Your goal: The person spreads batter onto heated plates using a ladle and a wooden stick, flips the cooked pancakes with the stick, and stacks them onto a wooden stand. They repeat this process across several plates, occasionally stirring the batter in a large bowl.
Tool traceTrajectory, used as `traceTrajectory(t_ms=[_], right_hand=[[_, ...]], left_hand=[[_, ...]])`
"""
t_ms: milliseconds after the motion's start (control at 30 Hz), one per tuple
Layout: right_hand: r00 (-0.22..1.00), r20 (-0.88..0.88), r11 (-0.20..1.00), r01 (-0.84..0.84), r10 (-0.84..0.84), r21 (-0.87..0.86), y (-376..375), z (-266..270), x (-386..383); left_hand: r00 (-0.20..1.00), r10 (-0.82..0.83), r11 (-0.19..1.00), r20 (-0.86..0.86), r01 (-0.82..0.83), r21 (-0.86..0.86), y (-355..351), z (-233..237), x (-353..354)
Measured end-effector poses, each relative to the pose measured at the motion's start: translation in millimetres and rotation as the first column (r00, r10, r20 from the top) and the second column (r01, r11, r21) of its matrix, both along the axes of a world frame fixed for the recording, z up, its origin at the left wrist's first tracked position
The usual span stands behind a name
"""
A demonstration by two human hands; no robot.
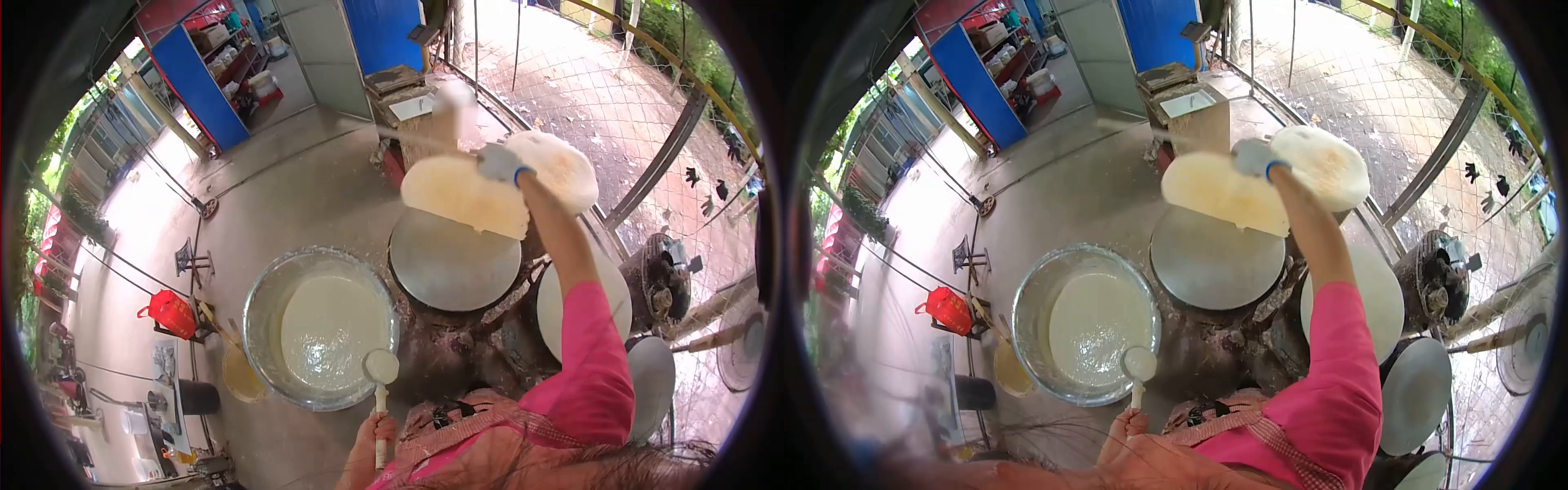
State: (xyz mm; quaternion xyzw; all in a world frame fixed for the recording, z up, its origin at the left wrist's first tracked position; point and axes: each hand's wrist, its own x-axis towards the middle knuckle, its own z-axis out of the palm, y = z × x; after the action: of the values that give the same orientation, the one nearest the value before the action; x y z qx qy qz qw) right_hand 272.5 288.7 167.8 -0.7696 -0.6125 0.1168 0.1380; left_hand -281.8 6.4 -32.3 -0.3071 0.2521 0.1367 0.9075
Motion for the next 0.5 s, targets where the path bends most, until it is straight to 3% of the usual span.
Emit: traceTrajectory(t_ms=[67, 133, 267, 333, 433, 500], right_hand=[[0.998, -0.01, 0.998, 0.062, -0.062, -0.011, 16.0, 40.4, 44.5], [0.98, -0.092, 0.976, 0.186, -0.176, 0.116, 16.3, 63.0, 84.1], [0.932, -0.235, 0.936, 0.317, -0.277, 0.152, 11.5, 81.2, 161.7], [0.928, -0.268, 0.945, 0.301, -0.258, 0.13, 6.1, 77.0, 185.4], [0.942, -0.299, 0.967, 0.204, -0.152, 0.152, -8.2, 65.0, 182.4], [0.974, -0.219, 0.983, 0.098, -0.063, 0.154, -12.4, 65.3, 164.0]], left_hand=[[0.997, -0.029, 0.999, -0.069, 0.032, 0.038, -0.5, -2.0, 17.1], [0.983, 0.099, 0.993, 0.154, -0.107, 0.049, -0.5, 2.0, 39.5], [0.978, 0.098, 0.994, 0.182, -0.107, 0.036, 7.1, 9.0, 78.5], [0.95, 0.203, 0.979, 0.238, -0.191, -0.075, 10.8, 38.4, 103.6], [0.978, 0.107, 0.986, 0.181, -0.082, -0.143, 22.2, 23.2, 111.2], [0.976, 0.145, 0.983, 0.161, -0.123, -0.135, 24.6, 23.1, 118.7]])
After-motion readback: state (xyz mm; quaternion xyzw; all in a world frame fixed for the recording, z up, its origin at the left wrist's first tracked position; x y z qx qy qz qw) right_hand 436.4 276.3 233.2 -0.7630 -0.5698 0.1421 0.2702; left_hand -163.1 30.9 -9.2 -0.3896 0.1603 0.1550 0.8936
